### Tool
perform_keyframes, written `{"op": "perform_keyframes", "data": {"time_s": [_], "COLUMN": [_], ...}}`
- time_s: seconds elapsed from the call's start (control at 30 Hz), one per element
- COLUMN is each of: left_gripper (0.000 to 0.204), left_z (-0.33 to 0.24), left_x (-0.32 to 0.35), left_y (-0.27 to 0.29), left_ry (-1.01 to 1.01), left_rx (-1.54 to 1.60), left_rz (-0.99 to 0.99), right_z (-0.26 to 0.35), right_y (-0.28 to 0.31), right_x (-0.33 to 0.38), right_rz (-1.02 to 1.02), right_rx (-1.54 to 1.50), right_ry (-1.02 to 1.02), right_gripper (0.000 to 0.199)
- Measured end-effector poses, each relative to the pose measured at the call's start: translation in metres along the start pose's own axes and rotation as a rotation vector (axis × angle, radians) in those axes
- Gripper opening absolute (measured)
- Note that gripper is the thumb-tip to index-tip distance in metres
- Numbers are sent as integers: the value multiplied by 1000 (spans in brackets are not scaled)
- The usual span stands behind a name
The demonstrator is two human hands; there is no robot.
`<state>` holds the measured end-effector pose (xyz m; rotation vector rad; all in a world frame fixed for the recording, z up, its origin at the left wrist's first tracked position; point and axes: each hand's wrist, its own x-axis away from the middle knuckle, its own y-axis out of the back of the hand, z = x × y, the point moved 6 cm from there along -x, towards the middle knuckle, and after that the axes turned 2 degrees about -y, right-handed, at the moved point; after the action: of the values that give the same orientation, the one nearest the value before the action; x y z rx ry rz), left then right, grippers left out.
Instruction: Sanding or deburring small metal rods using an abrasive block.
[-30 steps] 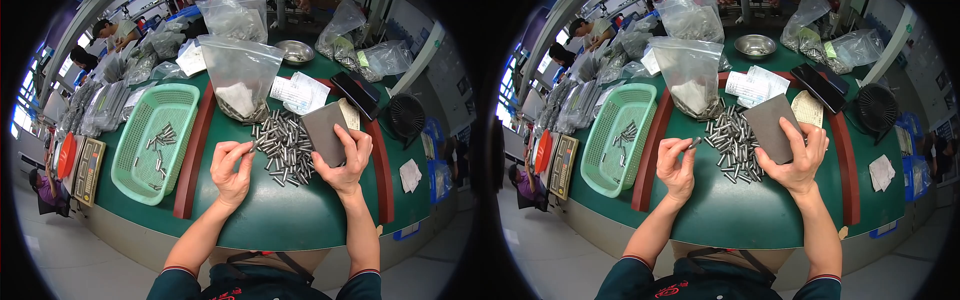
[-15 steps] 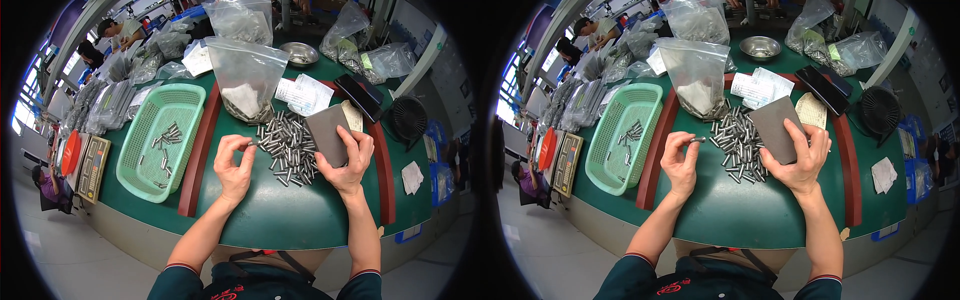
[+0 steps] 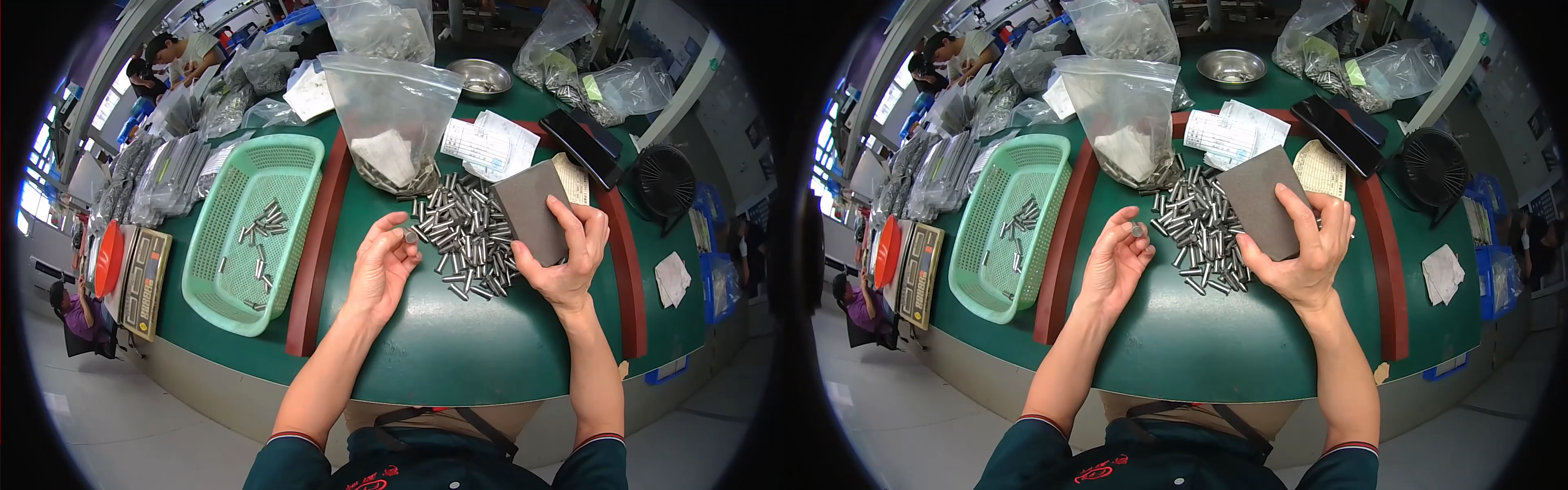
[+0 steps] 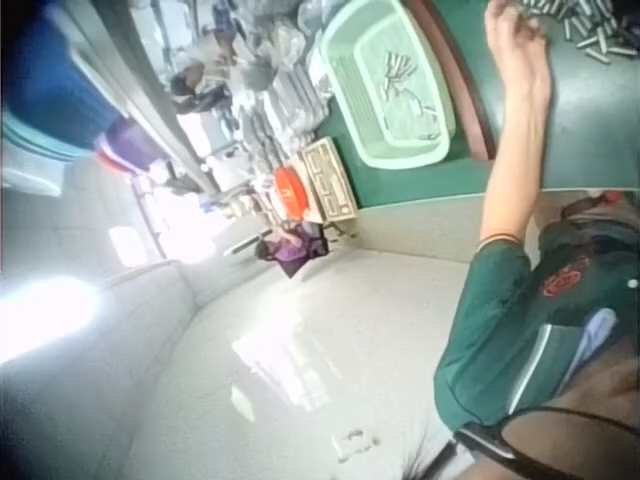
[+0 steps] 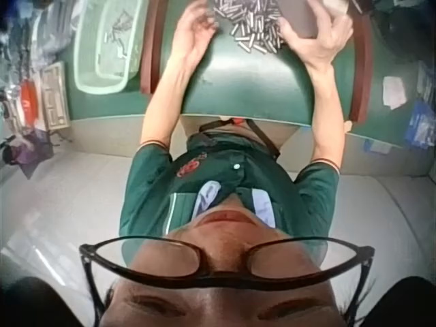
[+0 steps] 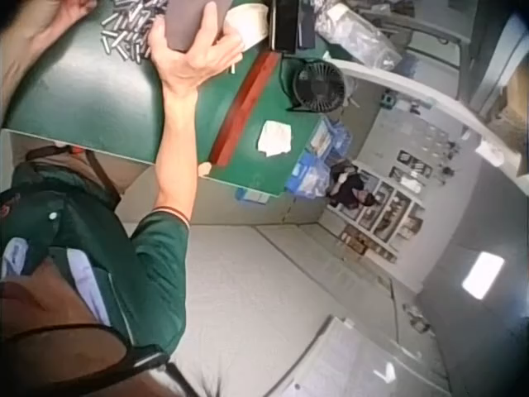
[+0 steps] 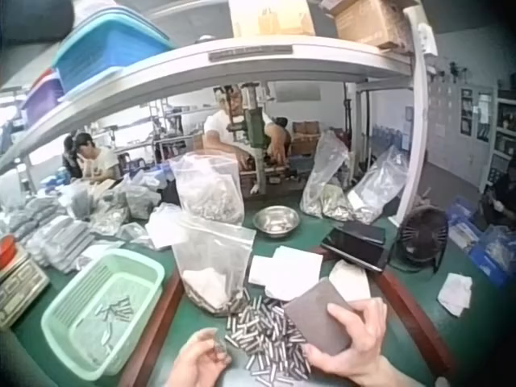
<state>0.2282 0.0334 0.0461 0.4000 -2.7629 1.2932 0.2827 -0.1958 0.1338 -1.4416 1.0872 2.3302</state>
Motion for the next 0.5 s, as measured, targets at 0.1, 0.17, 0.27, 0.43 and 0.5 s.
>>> {"op": "perform_keyframes", "data": {"time_s": [0.1, 0.17, 0.27, 0.43, 0.5], "left_gripper": [22, 21, 20, 16, 15], "left_z": [2, 2, 6, 12, 12], "left_x": [-1, -1, 0, 3, 3], "left_y": [1, 6, 8, 8, 5], "left_ry": [37, 29, 59, 130, 139], "left_rx": [63, 57, 93, 157, 163], "left_rz": [-16, -90, -88, -61, -27], "right_z": [0, -3, -4, -1, -1], "right_y": [0, 0, 0, -1, -1], "right_x": [0, 0, 0, 0, 1], "right_rz": [1, -10, -13, 14, 17], "right_rx": [-20, -28, -27, -18, -15], "right_ry": [5, -40, -46, -12, -12], "right_gripper": [62, 62, 61, 61, 61]}}
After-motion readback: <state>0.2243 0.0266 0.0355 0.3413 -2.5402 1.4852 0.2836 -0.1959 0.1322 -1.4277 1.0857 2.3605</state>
